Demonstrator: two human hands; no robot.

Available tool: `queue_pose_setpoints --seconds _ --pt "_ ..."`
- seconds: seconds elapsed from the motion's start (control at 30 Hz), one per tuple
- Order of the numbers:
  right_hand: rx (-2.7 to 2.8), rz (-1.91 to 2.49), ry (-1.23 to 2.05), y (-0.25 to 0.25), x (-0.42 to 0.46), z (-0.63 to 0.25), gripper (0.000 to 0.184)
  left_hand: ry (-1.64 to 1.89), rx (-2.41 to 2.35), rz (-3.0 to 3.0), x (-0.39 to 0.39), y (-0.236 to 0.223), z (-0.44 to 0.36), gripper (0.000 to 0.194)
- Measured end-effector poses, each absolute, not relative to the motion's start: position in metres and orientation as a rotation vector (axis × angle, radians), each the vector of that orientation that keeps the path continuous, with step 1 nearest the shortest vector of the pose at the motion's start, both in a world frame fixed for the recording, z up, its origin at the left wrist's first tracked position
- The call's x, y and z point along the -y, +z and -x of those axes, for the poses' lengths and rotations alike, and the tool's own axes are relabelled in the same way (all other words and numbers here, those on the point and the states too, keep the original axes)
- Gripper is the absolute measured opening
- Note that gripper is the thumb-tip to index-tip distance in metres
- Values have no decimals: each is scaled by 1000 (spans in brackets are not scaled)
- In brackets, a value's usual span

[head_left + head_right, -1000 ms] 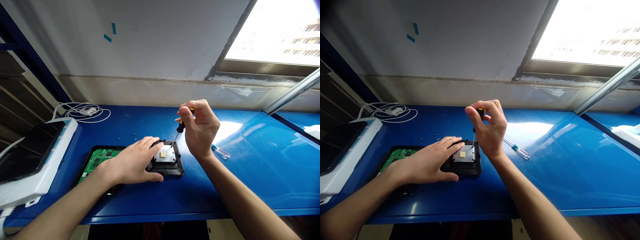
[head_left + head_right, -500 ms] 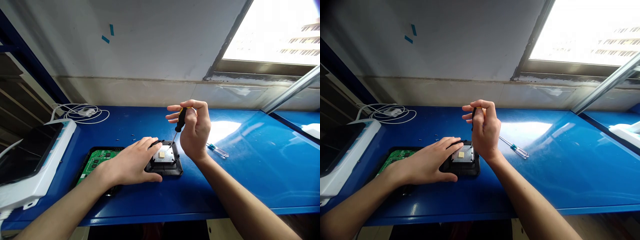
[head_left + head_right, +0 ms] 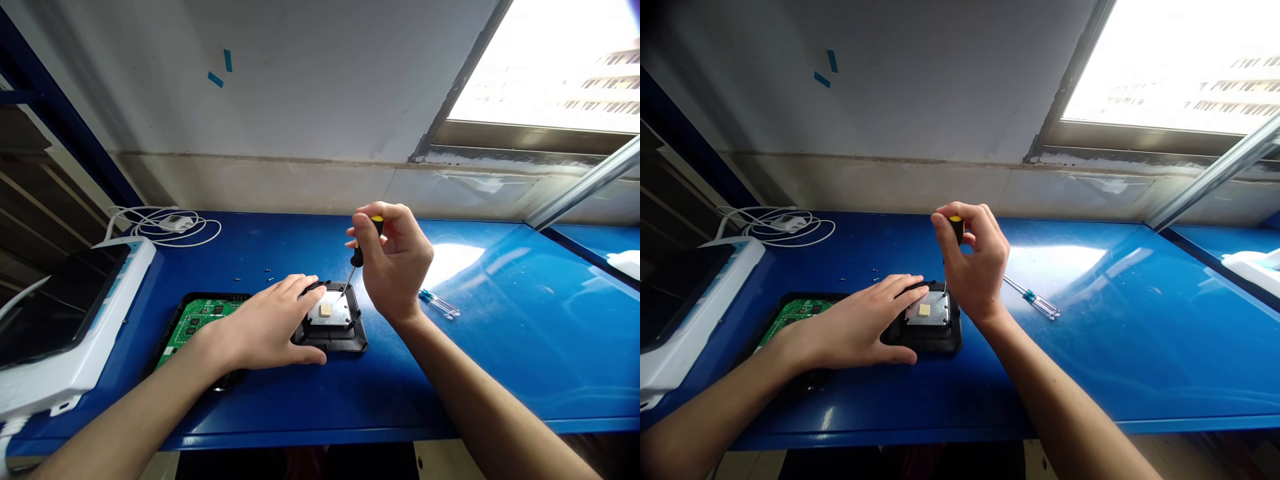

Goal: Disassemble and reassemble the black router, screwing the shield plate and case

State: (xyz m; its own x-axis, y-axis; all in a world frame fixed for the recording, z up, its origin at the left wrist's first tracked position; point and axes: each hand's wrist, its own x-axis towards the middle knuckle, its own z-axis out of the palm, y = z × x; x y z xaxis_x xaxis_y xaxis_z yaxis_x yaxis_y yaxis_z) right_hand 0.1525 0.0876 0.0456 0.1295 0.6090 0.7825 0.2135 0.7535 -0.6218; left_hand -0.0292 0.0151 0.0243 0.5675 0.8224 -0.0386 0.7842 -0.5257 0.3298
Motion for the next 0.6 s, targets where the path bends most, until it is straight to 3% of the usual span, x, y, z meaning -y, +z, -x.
queue_pose_setpoints --seconds 0.43,0.6 --pt "1418 620 542 41 -91 -153 18 174 -1325 -2469 -15 25 29 89" --pt "1457 635 401 47 -88 -154 19 159 -1336 -2467 -15 25 29 90"
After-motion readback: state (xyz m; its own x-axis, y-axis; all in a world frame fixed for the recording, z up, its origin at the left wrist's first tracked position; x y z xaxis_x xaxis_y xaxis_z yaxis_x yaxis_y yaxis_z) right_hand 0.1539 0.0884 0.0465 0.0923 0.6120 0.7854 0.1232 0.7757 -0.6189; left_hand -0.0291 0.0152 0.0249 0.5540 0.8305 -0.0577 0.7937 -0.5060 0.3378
